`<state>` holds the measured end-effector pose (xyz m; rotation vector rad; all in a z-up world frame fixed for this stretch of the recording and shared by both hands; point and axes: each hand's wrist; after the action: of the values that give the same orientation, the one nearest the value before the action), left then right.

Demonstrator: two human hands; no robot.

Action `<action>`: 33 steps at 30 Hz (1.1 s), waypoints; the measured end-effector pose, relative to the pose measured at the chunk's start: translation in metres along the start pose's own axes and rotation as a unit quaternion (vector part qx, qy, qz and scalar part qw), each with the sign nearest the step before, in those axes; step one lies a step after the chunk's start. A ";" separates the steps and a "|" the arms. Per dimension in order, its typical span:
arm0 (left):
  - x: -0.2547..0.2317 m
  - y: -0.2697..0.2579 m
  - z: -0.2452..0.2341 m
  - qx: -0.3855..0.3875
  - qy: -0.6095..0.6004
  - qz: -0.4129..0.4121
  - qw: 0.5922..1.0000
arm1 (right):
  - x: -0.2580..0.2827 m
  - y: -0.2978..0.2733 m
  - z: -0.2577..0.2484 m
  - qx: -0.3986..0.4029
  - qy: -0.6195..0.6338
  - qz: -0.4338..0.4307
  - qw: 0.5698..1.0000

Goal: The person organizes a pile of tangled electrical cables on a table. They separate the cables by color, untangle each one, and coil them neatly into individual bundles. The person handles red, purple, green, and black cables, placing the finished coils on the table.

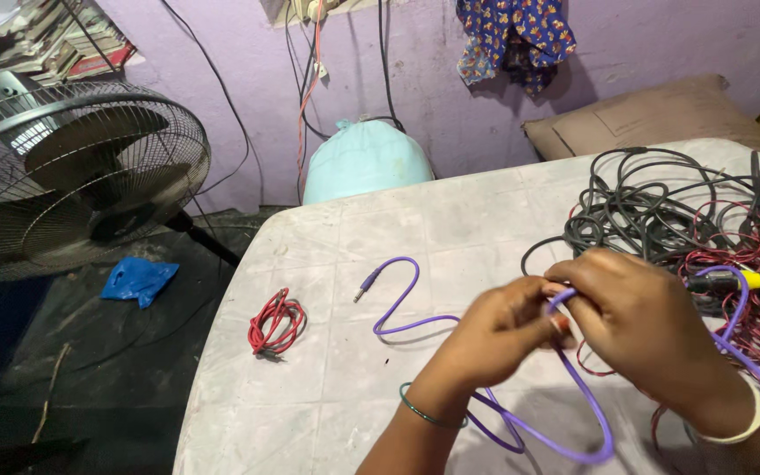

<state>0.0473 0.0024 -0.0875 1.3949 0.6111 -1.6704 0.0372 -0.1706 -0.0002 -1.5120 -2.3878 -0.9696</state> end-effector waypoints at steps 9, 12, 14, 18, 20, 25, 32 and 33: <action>-0.067 -0.041 -0.085 -0.416 0.017 0.249 0.874 | -0.027 0.015 -0.027 0.052 -0.012 0.122 0.991; -0.078 -0.047 -0.092 -0.403 0.000 0.255 0.879 | -0.038 0.013 -0.029 0.049 0.004 0.075 0.996; -0.076 -0.043 -0.089 -0.433 0.107 0.229 0.865 | -0.045 0.010 -0.026 0.051 -0.035 0.070 0.996; -0.083 -0.042 -0.091 -0.456 0.493 0.000 0.741 | -0.058 0.013 -0.023 0.056 -0.140 0.045 0.987; -0.087 -0.042 -0.095 -0.422 0.563 -0.089 0.705 | -0.061 0.015 -0.026 0.093 -0.197 0.103 0.971; -0.095 -0.040 -0.077 -0.335 0.688 -0.021 0.643 | -0.049 0.014 -0.025 -0.029 -0.166 0.036 0.985; -0.082 -0.020 0.021 -0.133 0.505 0.258 0.813 | -0.004 -0.005 0.002 -0.005 0.115 -0.052 0.992; -0.077 -0.018 0.021 -0.113 0.499 0.207 0.834 | -0.004 -0.004 0.000 0.021 0.117 -0.029 0.992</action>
<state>0.0222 0.0175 -0.0116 1.9951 0.9386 -0.4048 0.0361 -0.1748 -0.0040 -1.2438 -2.2810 -1.0381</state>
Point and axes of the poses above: each hand's wrist, its own y-axis towards the middle knuckle, its own z-axis out of the palm, x = y × z, and after that the axes turned 3 degrees about z, right-handed
